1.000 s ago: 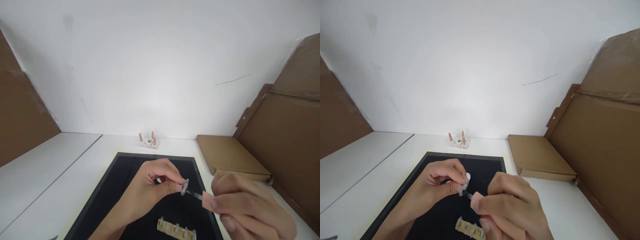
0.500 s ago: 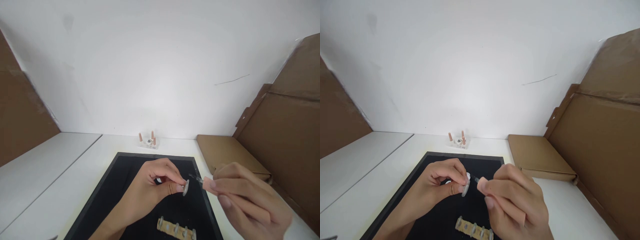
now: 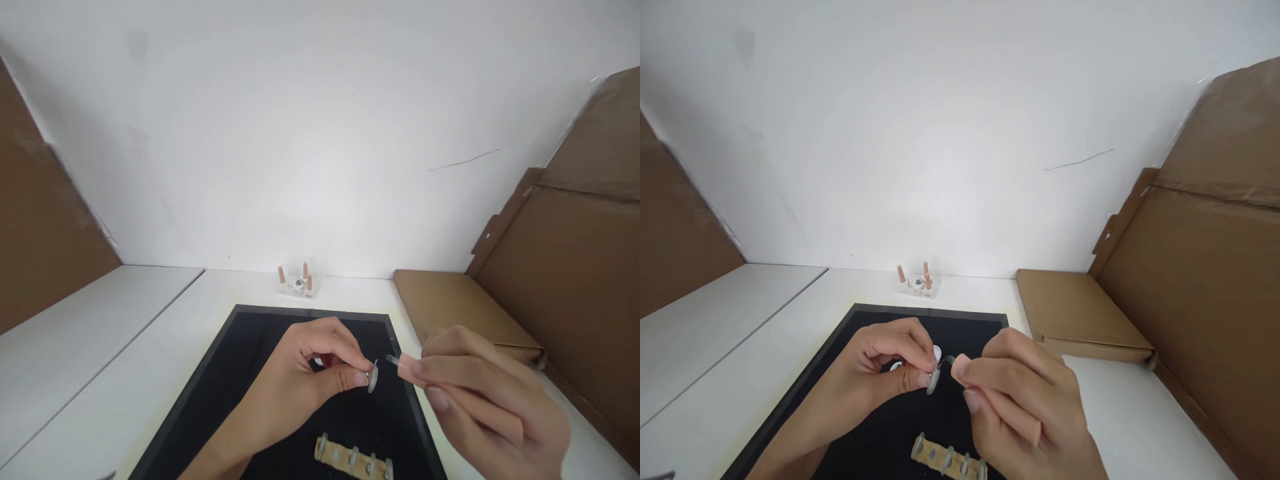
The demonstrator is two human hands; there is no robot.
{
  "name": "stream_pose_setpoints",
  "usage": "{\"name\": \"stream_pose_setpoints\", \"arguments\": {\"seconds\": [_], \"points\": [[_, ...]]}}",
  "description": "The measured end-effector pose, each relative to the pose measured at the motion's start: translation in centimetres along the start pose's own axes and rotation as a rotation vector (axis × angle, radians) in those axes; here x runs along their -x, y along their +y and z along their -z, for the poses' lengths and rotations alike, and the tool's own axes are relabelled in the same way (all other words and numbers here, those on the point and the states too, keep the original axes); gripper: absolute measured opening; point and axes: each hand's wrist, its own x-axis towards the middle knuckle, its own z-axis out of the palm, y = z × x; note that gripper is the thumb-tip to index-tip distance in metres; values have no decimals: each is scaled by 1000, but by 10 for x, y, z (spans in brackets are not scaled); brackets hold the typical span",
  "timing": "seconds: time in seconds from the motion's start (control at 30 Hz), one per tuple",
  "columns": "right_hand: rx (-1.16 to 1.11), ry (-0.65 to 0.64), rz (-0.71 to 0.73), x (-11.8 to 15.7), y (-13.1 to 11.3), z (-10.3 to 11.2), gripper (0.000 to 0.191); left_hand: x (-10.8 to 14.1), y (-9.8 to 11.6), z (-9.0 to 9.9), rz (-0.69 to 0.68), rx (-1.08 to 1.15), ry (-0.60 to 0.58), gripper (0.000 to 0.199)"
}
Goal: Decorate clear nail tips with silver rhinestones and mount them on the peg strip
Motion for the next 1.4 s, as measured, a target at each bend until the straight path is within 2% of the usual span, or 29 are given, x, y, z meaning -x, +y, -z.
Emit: {"name": "stream_pose_setpoints", "arguments": {"seconds": [0.13,0.27,0.37,0.63,0.87,1.07,1.27,1.4], "points": [[1,33,-3,-1,1,1,23,-2,-1,1,14,-3,-5,9],[-80,-48,20,-6,-3,1,22,-6,0,1,20,0,9,8],[-48,-76,22,-9,-4,1,21,-7,1,0,16,2,10,7],[-7,-33,-15,-3,1,3,23,-3,-1,0,19,-25,11,6],[-65,-87,3,-4,-2,1,19,-4,1,0,29,-31,18,5],[-48,-49,-27,-3,1,3,22,-2,-1,0,34,-42,22,4],[-73,-109,-7,-8,-1,3,18,-4,0,0,32,-49,22,4],[-18,-61,-35,-6,2,3,21,-1,0,0,36,-54,15,3]]}}
